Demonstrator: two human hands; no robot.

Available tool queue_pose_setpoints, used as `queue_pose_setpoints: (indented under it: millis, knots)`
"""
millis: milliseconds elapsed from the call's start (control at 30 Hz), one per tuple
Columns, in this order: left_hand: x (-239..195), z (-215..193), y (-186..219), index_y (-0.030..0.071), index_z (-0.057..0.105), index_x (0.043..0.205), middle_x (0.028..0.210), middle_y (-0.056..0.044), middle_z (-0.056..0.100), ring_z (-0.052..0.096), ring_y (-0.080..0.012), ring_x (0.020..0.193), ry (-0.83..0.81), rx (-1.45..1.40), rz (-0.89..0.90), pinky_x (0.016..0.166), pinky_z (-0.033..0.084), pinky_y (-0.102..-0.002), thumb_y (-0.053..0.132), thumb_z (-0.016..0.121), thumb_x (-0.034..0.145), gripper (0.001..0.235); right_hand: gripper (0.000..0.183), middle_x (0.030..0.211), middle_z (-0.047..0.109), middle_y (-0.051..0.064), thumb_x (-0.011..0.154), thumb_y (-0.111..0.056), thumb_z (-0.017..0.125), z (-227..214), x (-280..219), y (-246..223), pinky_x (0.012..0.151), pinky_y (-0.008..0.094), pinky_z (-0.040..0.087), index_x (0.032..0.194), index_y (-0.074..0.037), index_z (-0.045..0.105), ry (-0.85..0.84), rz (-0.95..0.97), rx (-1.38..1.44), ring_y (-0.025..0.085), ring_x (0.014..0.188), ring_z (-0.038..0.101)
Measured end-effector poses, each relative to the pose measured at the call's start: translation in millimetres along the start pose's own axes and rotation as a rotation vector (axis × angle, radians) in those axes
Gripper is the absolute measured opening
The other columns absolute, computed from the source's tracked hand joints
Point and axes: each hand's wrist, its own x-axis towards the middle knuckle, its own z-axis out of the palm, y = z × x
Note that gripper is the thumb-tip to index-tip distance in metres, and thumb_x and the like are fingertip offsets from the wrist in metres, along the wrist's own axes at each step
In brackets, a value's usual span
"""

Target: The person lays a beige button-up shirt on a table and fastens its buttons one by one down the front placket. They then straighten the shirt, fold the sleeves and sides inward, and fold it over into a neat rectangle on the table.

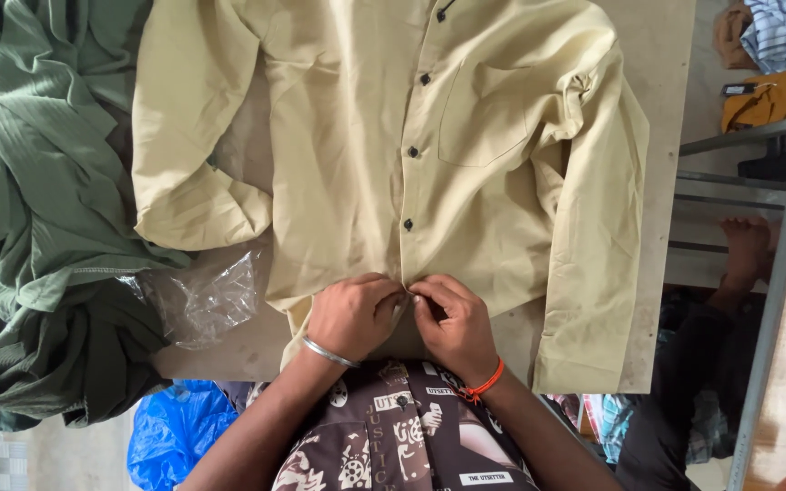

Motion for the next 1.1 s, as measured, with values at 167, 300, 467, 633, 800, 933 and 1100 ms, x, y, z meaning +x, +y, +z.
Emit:
queue_pose_setpoints:
  millis: [167,300,467,633,800,933,1100]
  knots:
    - [1,2,3,0.01,0.074,0.092,0.09,-0.008,0.074,0.071,-0.0336,0.08,-0.079,-0.095,-0.088,0.07,0.056,-0.044,0.019,0.069,0.085,0.012,0.021,0.093,0.074,0.012,0.085,-0.006,0.075,2,-1,4,0.069,0.031,0.058,0.103,0.003,0.071,-0.061,0.149,0.126,0.021,0.077,0.072]
    - [1,2,5,0.009,0.074,0.093,0.09,-0.01,0.074,0.07,-0.0342,0.084,-0.07,-0.135,-0.085,0.073,0.055,-0.045,0.018,0.069,0.087,0.012,0.019,0.092,0.076,0.01,0.088,-0.007,0.075,4,-9,20,0.069,0.029,0.058,0.104,0.003,0.073,-0.065,0.217,0.166,0.015,0.077,0.073]
    - [-2,1,11,0.01,0.074,0.094,0.089,-0.01,0.075,0.071,-0.0332,0.082,-0.014,-0.167,-0.113,0.072,0.056,-0.043,0.019,0.071,0.087,0.013,0.012,0.088,0.073,0.005,0.093,-0.005,0.072,3,-15,26,0.066,0.024,0.053,0.101,0.003,0.072,-0.003,0.222,0.279,0.006,0.075,0.064]
    - [-3,1,13,0.009,0.075,0.093,0.089,-0.011,0.075,0.071,-0.0327,0.079,0.098,-0.127,-0.12,0.07,0.056,-0.042,0.019,0.072,0.088,0.011,0.01,0.078,0.067,-0.001,0.095,-0.006,0.072,7,-21,36,0.06,0.022,0.048,0.1,0.002,0.072,0.017,0.276,0.369,0.003,0.069,0.056]
    - [-1,-3,15,0.008,0.075,0.094,0.088,-0.01,0.075,0.071,-0.0315,0.079,0.114,-0.175,-0.084,0.071,0.056,-0.041,0.016,0.072,0.088,0.01,0.009,0.077,0.068,-0.002,0.096,-0.005,0.072,9,-19,39,0.06,0.021,0.048,0.101,0.003,0.073,-0.001,0.314,0.406,0.002,0.069,0.056]
    - [-1,-1,14,0.008,0.076,0.094,0.088,-0.009,0.075,0.072,-0.0306,0.079,0.084,-0.208,-0.051,0.071,0.057,-0.04,0.016,0.073,0.087,0.011,0.011,0.08,0.074,0.0,0.095,-0.005,0.072,8,-16,31,0.063,0.021,0.053,0.102,0.003,0.075,-0.003,0.321,0.373,0.002,0.071,0.063]
    - [-3,3,8,0.007,0.077,0.093,0.088,-0.01,0.075,0.072,-0.031,0.08,0.066,-0.201,-0.058,0.072,0.057,-0.041,0.015,0.074,0.087,0.011,0.013,0.078,0.076,0.002,0.093,-0.006,0.073,9,-16,28,0.061,0.022,0.054,0.101,0.003,0.077,0.007,0.364,0.301,0.003,0.069,0.064]
